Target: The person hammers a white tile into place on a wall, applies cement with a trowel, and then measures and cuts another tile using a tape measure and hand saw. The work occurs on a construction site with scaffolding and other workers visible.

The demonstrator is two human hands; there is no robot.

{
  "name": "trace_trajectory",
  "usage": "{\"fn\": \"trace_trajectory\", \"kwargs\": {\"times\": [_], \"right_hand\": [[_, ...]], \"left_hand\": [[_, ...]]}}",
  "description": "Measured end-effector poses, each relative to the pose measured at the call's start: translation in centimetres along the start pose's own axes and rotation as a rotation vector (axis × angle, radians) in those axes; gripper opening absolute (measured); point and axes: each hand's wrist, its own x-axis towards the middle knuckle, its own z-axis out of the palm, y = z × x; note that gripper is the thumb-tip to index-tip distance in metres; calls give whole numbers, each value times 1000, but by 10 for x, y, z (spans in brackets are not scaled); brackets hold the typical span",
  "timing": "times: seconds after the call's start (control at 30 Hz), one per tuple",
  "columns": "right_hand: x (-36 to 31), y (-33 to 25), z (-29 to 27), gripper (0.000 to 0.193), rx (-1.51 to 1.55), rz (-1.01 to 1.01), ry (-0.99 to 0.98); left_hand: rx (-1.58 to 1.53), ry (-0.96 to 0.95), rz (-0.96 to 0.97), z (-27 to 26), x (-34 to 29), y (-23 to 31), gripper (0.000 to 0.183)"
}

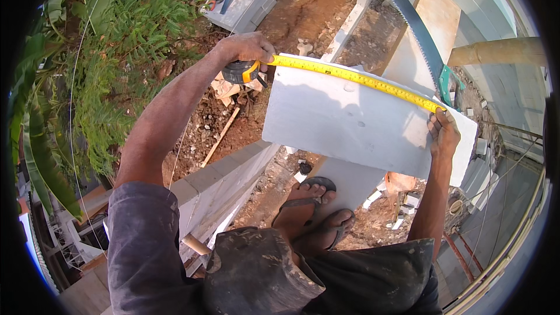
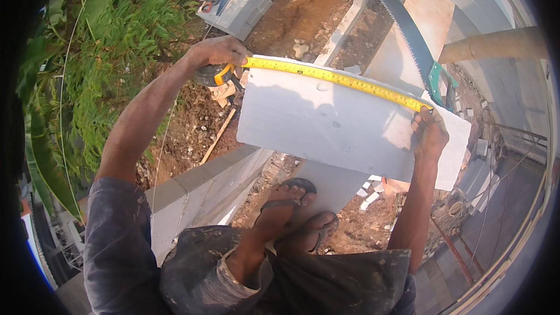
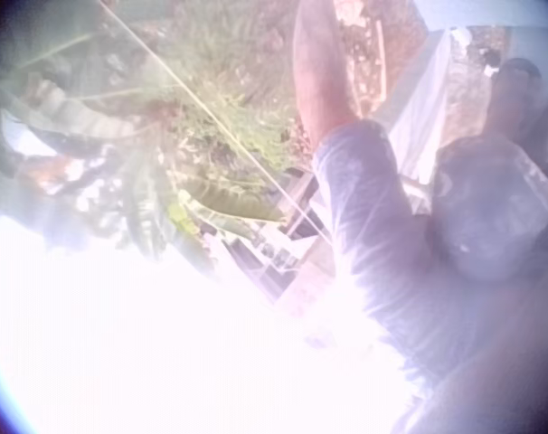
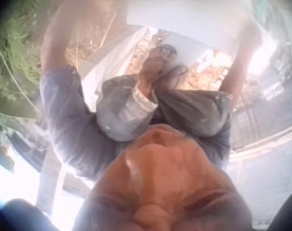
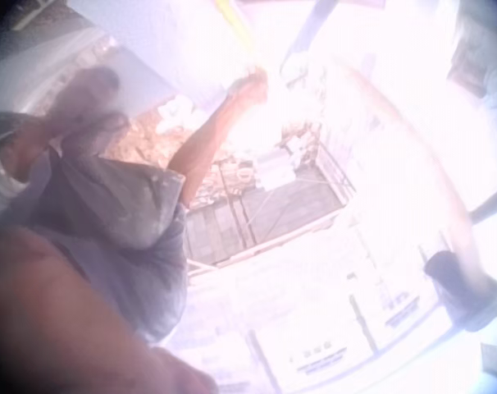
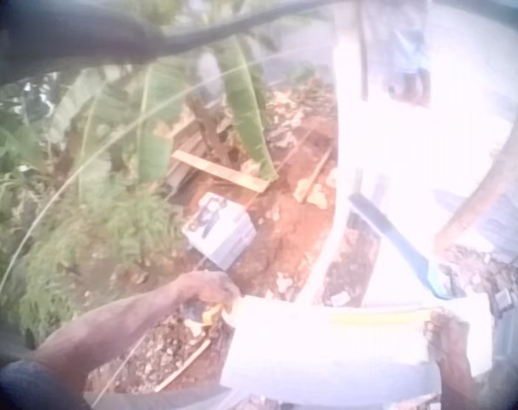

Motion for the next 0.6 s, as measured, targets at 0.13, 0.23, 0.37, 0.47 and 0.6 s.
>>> {"fn": "trace_trajectory", "kwargs": {"times": [0.13, 0.23, 0.37, 0.47, 0.6], "right_hand": [[5, 3, -5, 25, 1, -25, -9], [6, 5, -7, 27, 11, -33, 16], [9, 6, -8, 26, 32, -29, 13], [10, 7, -8, 25, 21, -20, 22], [7, 4, -6, 22, 11, -12, 8]], "left_hand": [[39, -21, -17, 1, -1, 7, 25], [75, -9, -27, 0, -7, 20, 26], [70, -27, -96, -2, -11, 30, 26], [86, -23, -67, -3, -12, 28, 28], [78, -11, -82, -2, -11, 29, 26]]}}
